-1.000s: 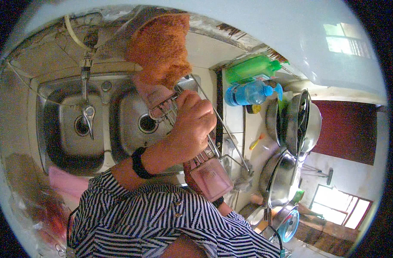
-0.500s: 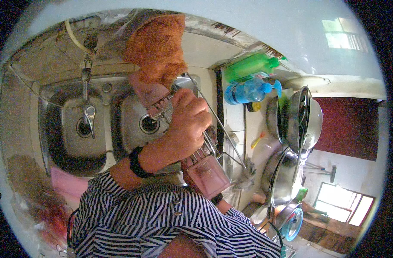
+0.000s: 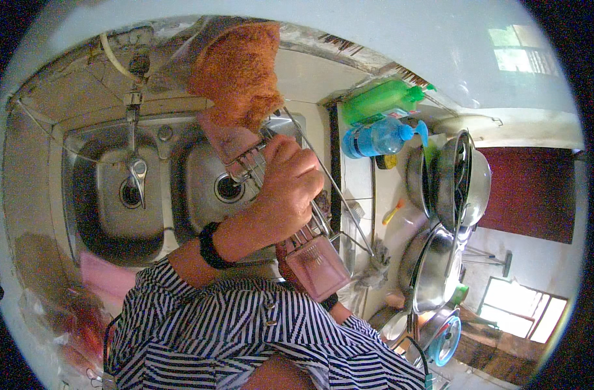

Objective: The person assembles a metal dish drying rack by attaching pink plastic components. They then place a pink plastic lid into the rack and move the assembled unit to a countertop.

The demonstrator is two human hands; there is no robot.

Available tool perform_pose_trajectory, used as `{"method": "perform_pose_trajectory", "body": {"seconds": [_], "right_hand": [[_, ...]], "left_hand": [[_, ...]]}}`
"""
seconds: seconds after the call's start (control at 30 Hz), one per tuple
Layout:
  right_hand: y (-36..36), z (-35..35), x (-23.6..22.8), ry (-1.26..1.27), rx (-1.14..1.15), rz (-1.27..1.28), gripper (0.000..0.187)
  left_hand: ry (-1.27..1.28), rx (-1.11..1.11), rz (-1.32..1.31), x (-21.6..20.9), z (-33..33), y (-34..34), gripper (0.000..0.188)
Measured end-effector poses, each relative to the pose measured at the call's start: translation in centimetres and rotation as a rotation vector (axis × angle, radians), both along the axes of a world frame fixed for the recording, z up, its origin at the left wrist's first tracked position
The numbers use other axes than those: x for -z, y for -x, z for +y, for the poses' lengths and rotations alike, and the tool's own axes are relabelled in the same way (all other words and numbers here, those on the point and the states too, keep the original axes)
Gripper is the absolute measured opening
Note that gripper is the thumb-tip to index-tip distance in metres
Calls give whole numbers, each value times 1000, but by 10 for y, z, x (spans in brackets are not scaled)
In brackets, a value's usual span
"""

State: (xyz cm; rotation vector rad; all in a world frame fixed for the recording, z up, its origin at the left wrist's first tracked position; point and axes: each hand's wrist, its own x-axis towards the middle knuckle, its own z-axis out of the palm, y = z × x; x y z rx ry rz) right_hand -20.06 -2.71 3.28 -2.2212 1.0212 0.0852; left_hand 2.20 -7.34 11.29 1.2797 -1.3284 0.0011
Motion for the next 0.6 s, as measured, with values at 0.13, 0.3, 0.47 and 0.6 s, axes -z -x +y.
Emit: {"method": "perform_pose_trajectory", "body": {"seconds": [0.13, 0.3, 0.47, 0.6], "right_hand": [[1, -1, 1, 1, 5, -2, 32], [1, 0, 2, -3, 9, -3, 32], [-1, 1, 3, -3, 10, -6, 32], [-1, 3, 4, -2, 11, -10, 33]], "left_hand": [[1, 3, -4, 1, -1, 1, 16], [-6, 5, 2, 0, 0, 2, 15], [-16, -6, -17, -1, 1, 1, 14], [-8, -12, -17, -1, 2, 2, 14]]}}
